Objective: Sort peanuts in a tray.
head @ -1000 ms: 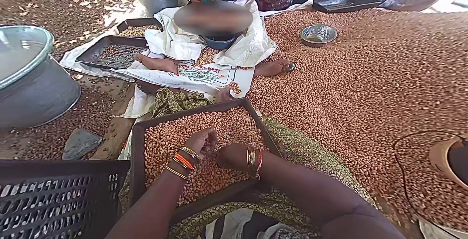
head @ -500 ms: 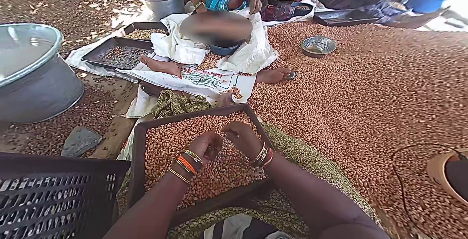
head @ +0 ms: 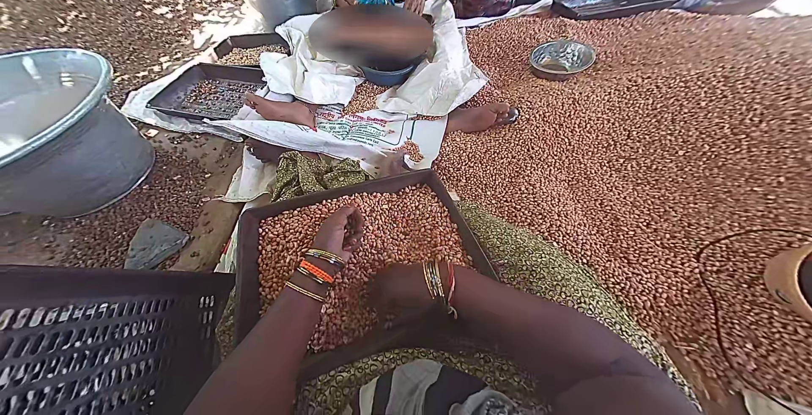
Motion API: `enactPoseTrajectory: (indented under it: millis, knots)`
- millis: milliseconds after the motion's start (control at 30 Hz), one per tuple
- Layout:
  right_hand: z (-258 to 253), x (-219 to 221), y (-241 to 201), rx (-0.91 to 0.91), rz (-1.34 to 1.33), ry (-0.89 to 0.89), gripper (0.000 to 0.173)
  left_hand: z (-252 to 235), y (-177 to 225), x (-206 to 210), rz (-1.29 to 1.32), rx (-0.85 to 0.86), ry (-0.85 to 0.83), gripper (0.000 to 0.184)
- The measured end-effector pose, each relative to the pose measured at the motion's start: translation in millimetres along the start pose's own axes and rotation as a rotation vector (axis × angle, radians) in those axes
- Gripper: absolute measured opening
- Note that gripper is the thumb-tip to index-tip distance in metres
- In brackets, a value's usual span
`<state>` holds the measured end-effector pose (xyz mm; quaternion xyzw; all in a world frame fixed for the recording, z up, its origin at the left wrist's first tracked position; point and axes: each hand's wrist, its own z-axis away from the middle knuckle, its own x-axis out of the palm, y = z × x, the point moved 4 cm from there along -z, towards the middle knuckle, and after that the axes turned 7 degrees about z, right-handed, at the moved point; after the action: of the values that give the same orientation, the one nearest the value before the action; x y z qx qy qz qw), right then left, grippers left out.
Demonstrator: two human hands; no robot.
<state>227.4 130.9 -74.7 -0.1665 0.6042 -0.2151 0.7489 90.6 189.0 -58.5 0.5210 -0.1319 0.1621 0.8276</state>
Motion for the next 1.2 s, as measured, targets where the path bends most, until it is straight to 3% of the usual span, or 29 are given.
enactPoseTrajectory:
  millis: [67,100,167,267,333,400,500,633,767,833,933,1067,1200]
  knots:
    - [19.0,-11.8,13.5,0.167,0.077,-0.139,0.018,0.2,-0.9,1.1,-0.014,-0.013,-0.01,0.044]
    - [28.1,-17.3,23.5,0.254,0.102,-0.123,0.019,0.8,-1.4,2.3,-0.029,-0.027,-0.014,0.044]
    - [45.0,-27.3,47.0,0.42,0.142,0.008,0.015,2.7,-3.5,6.0,-0.072,-0.07,-0.009,0.041]
    - [60.2,-50.0,58.2,0.644,0.094,0.175,0.025,5.8,-7.7,12.0,-0.134,-0.119,-0.026,0.04]
    - [58.0,-55.1,52.0,0.62,0.027,0.266,0.023,7.9,-8.9,15.8,-0.163,-0.138,-0.032,0.039]
    - [44.9,-46.5,43.7,0.481,-0.043,0.32,0.019,8.0,-8.8,16.9,-0.188,-0.143,-0.037,0.04]
    - [18.8,-24.9,36.0,0.374,-0.077,0.263,0.019,8.0,-7.9,15.7,-0.21,-0.125,-0.03,0.041]
    - [19.8,-21.5,49.8,0.61,-0.05,0.095,0.022,8.1,-7.2,13.4,-0.238,-0.114,-0.022,0.04]
    - [44.9,-44.9,60.4,0.913,0.002,-0.01,0.024,8.6,-5.0,12.4,-0.255,-0.109,0.002,0.039]
    - [44.7,-49.2,58.5,0.866,-0.022,0.144,0.025,8.7,-6.3,12.4,-0.261,-0.108,-0.01,0.039]
    - [22.1,-37.4,53.8,0.618,-0.049,0.308,0.024,9.5,-6.3,13.8,-0.287,-0.12,-0.022,0.039]
    - [5.9,-26.9,52.3,0.752,-0.059,0.235,0.025,9.5,-7.6,14.4,-0.29,-0.121,-0.03,0.041]
    - [7.2,-26.9,56.6,0.761,-0.064,0.195,0.021,7.4,-8.3,11.6,-0.315,-0.132,-0.012,0.039]
